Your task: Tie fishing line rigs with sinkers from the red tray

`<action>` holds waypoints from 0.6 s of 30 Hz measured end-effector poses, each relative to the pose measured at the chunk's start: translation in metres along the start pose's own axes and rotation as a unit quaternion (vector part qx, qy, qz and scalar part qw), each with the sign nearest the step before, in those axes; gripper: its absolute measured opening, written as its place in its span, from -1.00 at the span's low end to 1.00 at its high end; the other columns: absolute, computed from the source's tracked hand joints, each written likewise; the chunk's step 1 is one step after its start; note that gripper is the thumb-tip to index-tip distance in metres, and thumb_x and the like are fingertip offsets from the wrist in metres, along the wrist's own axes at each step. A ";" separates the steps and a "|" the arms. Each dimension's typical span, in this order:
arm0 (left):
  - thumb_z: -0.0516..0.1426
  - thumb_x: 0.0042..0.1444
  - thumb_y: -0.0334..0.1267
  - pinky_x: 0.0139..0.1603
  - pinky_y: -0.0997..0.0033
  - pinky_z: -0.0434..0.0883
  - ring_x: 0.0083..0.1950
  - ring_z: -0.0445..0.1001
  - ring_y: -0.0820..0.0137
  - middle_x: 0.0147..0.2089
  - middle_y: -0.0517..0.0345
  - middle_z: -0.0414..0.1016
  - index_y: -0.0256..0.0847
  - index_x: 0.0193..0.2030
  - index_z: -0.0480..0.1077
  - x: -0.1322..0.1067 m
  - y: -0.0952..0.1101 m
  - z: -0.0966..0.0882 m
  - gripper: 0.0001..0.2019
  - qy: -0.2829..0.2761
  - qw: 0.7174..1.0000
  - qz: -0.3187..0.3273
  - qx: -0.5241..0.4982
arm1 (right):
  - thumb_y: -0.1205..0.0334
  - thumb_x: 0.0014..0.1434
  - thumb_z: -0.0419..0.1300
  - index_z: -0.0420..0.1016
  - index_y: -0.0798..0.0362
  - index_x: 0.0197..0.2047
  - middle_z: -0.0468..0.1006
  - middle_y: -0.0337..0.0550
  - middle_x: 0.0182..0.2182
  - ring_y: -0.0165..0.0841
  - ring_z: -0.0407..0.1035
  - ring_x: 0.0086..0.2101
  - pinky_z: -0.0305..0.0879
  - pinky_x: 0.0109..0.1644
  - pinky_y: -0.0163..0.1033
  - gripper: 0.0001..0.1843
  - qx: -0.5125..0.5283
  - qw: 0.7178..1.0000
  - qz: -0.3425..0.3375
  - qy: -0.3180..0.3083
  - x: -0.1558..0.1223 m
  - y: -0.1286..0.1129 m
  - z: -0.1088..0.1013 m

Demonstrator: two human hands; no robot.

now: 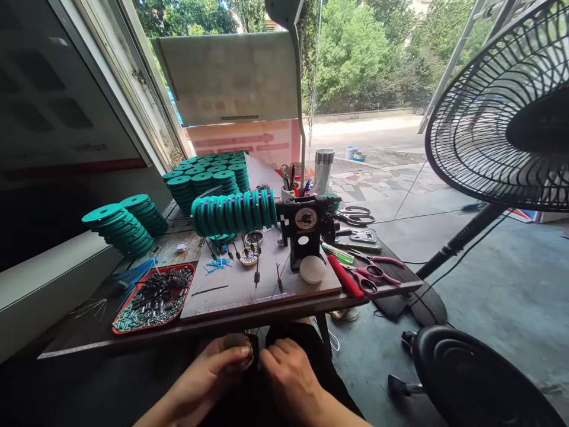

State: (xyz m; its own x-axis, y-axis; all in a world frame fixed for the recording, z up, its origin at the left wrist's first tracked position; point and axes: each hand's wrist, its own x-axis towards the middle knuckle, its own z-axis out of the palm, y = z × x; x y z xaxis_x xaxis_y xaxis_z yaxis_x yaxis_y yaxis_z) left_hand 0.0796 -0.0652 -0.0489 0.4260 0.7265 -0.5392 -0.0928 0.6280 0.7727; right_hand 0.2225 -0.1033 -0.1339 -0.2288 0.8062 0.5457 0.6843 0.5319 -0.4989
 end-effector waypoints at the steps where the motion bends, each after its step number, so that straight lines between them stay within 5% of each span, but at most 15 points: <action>1: 0.35 -0.35 -0.23 -0.53 0.57 -0.02 -0.55 0.05 0.59 -0.66 0.33 0.19 -0.28 -0.65 0.36 0.000 0.002 0.001 -0.74 0.006 1.000 0.024 0.019 | 0.33 0.29 -0.24 0.28 0.12 -0.56 0.33 -0.18 -0.64 -0.46 0.08 -0.56 -0.10 -0.43 -0.30 -0.55 -0.034 0.999 -0.030 0.010 -0.001 -0.001 -0.001; 5: 0.34 -0.32 -0.25 -0.43 0.56 0.09 -0.45 0.15 0.51 -0.60 0.28 0.29 -0.26 -0.64 0.38 -0.001 0.008 0.004 -0.78 0.060 0.981 0.133 0.130 | 0.45 0.24 -0.18 0.26 0.10 -0.53 0.30 -0.20 -0.65 -0.42 0.04 -0.56 -0.15 -0.42 -0.28 -0.64 -0.134 0.986 -0.098 0.014 0.002 -0.003 -0.012; 11: 0.26 -0.29 -0.17 -0.55 0.55 -0.12 -0.57 -0.05 0.60 -0.63 0.37 0.07 -0.22 -0.60 0.25 0.000 0.006 0.004 -0.74 -0.038 0.997 -0.021 0.067 | 0.50 0.15 -0.05 0.21 0.07 -0.49 0.31 -0.26 -0.62 -0.42 0.09 -0.54 -0.10 -0.38 -0.29 -0.77 -0.198 0.969 -0.147 -0.023 0.015 0.005 -0.023; 14: 0.24 -0.28 -0.15 -0.55 0.54 -0.11 -0.58 -0.05 0.59 -0.63 0.36 0.07 -0.21 -0.60 0.24 0.004 0.006 0.002 -0.75 -0.041 0.996 -0.019 0.081 | 0.50 0.11 -0.01 0.20 0.07 -0.46 0.33 -0.28 -0.61 -0.43 0.12 -0.55 -0.07 -0.38 -0.30 -0.82 -0.208 0.962 -0.170 -0.042 0.013 0.007 -0.022; 18: 0.27 -0.28 -0.23 -0.47 0.54 0.03 -0.51 0.09 0.52 -0.63 0.30 0.21 -0.24 -0.64 0.32 0.006 0.005 0.001 -0.79 0.007 0.986 0.072 0.148 | 0.44 0.11 0.02 0.18 0.06 -0.46 0.32 -0.30 -0.64 -0.44 0.13 -0.59 -0.08 -0.42 -0.30 -0.85 -0.219 0.958 -0.179 -0.055 0.005 -0.004 -0.022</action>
State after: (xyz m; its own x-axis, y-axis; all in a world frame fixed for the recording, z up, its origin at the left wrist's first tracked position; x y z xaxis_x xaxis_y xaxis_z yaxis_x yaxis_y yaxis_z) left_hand 0.0829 -0.0578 -0.0482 0.4155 0.8070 -0.4197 0.1153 0.4109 0.9043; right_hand 0.2340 -0.1074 -0.1143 -0.5580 0.6277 0.5429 0.7675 0.6391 0.0499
